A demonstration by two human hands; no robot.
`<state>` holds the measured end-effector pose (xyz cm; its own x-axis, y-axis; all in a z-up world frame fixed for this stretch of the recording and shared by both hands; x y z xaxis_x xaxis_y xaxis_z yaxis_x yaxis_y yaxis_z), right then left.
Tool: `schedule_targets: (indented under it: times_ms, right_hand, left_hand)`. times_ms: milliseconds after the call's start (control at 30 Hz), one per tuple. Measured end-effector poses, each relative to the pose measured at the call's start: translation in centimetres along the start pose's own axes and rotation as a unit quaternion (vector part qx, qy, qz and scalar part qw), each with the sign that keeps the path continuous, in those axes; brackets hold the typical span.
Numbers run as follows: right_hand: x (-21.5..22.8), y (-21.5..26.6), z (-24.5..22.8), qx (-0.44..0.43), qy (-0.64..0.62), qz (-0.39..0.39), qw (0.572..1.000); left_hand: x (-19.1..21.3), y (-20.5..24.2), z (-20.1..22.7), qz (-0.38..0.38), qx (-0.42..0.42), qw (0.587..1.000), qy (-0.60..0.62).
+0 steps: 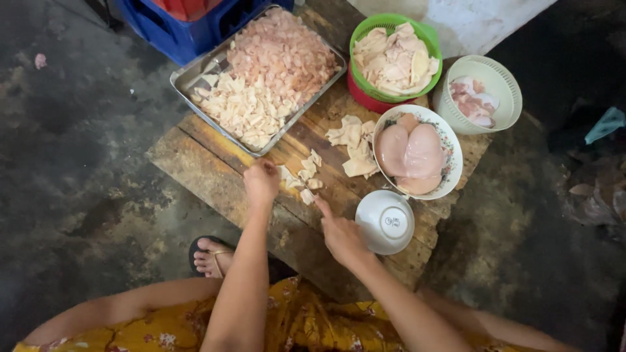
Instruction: The person cuts pieces of chicken skin on a wooden board using a knife, placing the pieces into a small white bowl.
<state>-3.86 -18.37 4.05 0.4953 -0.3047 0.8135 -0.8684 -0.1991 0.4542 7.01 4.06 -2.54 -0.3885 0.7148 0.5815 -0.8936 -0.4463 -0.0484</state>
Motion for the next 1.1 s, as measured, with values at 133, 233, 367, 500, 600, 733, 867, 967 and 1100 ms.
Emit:
schedule_targets:
  times_ms: [133,233,367,500,600,733,867,967,1100]
  right_hand:
    - [0.9,0.0,-3.8,-0.003,-0.034,-0.006,0.999]
    - [-0.1,-2.4,-5.9,0.088,-0.064,0.094,0.990]
    - [-1.0,-2.3,-5.2,0.076,-0.081,0.114,0.987]
    - [0.3,1.9,-3.7,0.071,-0.117,0.099,0.986]
    - [-0.1,3.1,-2.6,0.006,-0.143,0.013,0.990]
    - [3.4,3.4,-2.5,0.114,-0.225,0.203,0.946]
    - [3.6,1.8,-0.4,-0.056,-0.190,0.066,0.978]
    - [2.1,1.4,3.6,-0.100,-0.183,0.065,0.976]
    - [3.2,1.6,5.7,0.102,-0.264,0.235,0.930]
  left_hand:
    - [0.7,0.3,0.7,-0.007,-0.008,1.000,-0.008]
    - [0.7,0.5,1.1,-0.009,-0.024,0.999,-0.023]
    - [1.7,0.9,3.1,-0.013,-0.042,0.997,-0.060]
    - [3.6,1.6,5.5,0.053,-0.133,0.985,-0.099]
    - [1.2,1.4,4.2,0.027,-0.181,0.981,-0.071]
    - [-1.1,2.0,5.4,-0.101,-0.132,0.981,-0.104]
    - [-3.3,1.1,3.6,-0.106,-0.158,0.975,-0.117]
    - [-4.5,0.4,1.3,-0.107,-0.110,0.974,-0.170]
    - [-3.6,0.6,4.6,-0.069,-0.133,0.986,-0.077]
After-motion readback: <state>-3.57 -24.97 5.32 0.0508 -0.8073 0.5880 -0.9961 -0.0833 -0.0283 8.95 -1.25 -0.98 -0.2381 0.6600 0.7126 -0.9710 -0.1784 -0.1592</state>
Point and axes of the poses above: each hand's wrist, its own y-axis away from the middle knuckle, its own x-axis out of the back of the hand, z = x × y, the point moved 9 cm from there along -y, towards the middle knuckle, and after that the axes turned 4 degrees about -y, right-handed, at the moved point
